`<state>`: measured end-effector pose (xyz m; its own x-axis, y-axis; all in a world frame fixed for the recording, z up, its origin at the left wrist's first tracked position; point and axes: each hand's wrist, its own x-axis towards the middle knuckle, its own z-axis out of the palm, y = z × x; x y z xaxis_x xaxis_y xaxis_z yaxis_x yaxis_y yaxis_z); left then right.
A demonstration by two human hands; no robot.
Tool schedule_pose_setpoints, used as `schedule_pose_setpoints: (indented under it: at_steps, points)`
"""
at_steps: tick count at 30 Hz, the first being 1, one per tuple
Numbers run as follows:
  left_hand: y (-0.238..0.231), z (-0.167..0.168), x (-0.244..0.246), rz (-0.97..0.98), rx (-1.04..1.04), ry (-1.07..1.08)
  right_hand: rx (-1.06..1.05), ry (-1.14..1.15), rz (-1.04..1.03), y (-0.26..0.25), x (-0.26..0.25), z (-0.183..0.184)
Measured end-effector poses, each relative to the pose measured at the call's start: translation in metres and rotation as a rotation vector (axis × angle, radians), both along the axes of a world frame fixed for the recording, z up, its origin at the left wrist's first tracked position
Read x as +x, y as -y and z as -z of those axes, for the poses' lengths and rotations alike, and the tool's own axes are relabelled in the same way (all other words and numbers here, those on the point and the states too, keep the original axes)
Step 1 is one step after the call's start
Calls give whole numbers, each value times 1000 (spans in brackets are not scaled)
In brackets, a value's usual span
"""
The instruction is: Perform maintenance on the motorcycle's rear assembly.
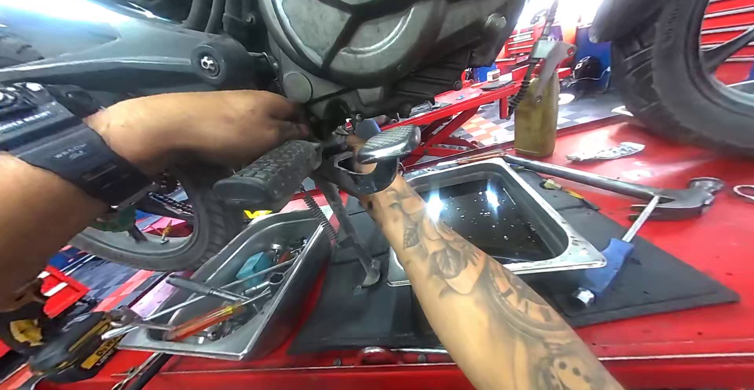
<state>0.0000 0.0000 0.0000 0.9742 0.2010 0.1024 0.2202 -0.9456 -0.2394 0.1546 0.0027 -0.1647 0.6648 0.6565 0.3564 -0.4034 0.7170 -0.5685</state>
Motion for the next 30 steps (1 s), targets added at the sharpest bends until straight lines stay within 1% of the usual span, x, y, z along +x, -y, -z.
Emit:
schedule_pose_setpoints:
  at_steps: [5,6,7,8,9,10,11,12,13,14,15,18,21,26,30]
  points:
    - [4,-3,3,28,-12,-45,-6,-45,38,-5,-1,0]
    - [-8,-4,5,80,4,-53,4,-45,37,-6,-2,1]
    - [-32,-5,9,172,30,-51,14,-53,34,-7,-2,2]
    - [-68,-6,17,288,87,-31,23,-63,23,-8,-4,3]
    - [-93,-6,23,353,108,-11,33,-72,0,-8,-5,5]
    - [-102,-7,25,375,117,-6,35,-90,-27,-6,-8,5]
    - [-95,-8,23,342,129,-11,16,-114,-50,-3,-11,3]
    - [-75,-7,17,287,131,-26,-9,-131,-84,0,-14,3]
    - [-47,-6,10,212,111,-29,-9,-149,-130,-5,-12,5]
    - [-29,-6,6,154,101,-35,-4,-164,-163,-10,-11,7]
    - [-24,-6,5,136,105,-34,4,-179,-189,-12,-11,8]
    - [-29,-7,6,161,114,-29,54,-220,-269,2,-21,6]
    - [-23,-6,6,148,99,-38,100,-204,-317,1,-22,8]
    - [-5,-5,4,118,99,-55,156,-195,-265,-7,-19,8]
    - [-12,-9,7,136,109,-81,130,-190,-208,-27,-12,8]
